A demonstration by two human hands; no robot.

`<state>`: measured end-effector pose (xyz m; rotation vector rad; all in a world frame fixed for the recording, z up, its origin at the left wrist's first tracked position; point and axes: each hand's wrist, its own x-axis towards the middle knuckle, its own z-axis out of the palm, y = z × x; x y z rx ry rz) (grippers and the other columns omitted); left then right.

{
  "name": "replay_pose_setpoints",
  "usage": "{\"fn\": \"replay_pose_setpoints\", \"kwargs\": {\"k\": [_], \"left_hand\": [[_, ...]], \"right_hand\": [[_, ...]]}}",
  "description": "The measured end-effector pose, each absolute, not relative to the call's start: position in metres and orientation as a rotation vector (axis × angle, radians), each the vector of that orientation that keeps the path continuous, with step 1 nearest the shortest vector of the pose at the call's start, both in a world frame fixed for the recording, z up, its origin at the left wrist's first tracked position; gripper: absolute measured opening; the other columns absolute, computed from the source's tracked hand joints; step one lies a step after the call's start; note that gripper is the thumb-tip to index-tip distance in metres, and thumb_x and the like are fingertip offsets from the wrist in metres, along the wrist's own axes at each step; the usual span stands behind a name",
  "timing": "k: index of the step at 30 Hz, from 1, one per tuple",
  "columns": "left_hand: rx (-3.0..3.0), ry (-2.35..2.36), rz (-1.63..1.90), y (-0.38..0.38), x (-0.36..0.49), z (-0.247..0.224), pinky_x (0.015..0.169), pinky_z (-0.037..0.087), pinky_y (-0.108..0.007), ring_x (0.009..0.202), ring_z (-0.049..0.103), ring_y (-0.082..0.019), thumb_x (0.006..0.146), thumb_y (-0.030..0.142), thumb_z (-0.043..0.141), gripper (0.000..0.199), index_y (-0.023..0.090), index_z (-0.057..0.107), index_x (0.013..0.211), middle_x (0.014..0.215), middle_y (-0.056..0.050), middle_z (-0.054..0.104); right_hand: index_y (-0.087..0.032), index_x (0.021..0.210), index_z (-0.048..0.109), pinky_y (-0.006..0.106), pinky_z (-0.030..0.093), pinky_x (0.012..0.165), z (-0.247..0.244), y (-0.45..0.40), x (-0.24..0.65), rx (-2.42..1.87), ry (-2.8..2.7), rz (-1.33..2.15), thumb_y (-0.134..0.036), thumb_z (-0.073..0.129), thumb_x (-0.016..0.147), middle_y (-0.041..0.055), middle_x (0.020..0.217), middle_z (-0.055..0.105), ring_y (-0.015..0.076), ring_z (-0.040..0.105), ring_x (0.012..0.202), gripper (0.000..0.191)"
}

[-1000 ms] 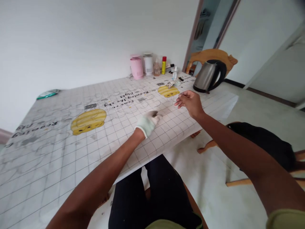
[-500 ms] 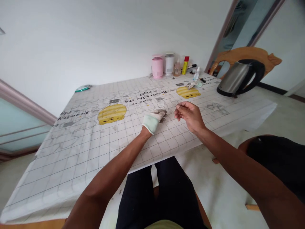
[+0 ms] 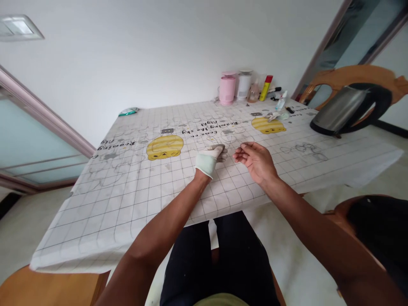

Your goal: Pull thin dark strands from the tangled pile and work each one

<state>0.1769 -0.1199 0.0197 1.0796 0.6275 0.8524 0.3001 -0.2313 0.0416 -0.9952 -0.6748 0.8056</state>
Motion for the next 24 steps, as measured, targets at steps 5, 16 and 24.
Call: {"fn": "replay_pose_setpoints", "kwargs": {"k": [5,16,24], "left_hand": [[0.935,0.503,0.872,-0.123,0.173,0.021,0.076,0.058,-0.03,0.077,0.072,-0.016,0.091,0.024,0.072,0.017,0.011,0.076,0.101,0.094,-0.011,0.078],[1.08,0.649,0.899,-0.12,0.172,0.027,0.066,0.057,-0.026,0.064,0.068,-0.012,0.094,0.024,0.07,0.013,0.012,0.075,0.092,0.086,-0.008,0.078],[1.375,0.685,0.624,-0.109,0.171,0.03,0.061,0.057,-0.025,0.064,0.069,-0.013,0.091,0.026,0.075,0.014,0.013,0.075,0.095,0.084,-0.007,0.078]], "right_hand": [[-0.02,0.084,0.068,0.033,0.062,0.072,0.036,-0.231,0.284,-0.943,-0.606,0.89,-0.031,0.091,0.074,0.0053,0.084,0.077,0.0226,0.078,0.081,0.028],[-0.017,0.082,0.072,0.031,0.063,0.061,0.026,-0.238,0.284,-1.066,-0.589,0.983,-0.031,0.091,0.073,0.0068,0.079,0.076,0.0219,0.077,0.07,0.025],[-0.015,0.076,0.07,0.025,0.053,0.044,0.036,-0.246,0.315,-1.168,-0.591,0.969,-0.023,0.087,0.072,0.0026,0.07,0.067,0.0145,0.065,0.052,0.019]]}}
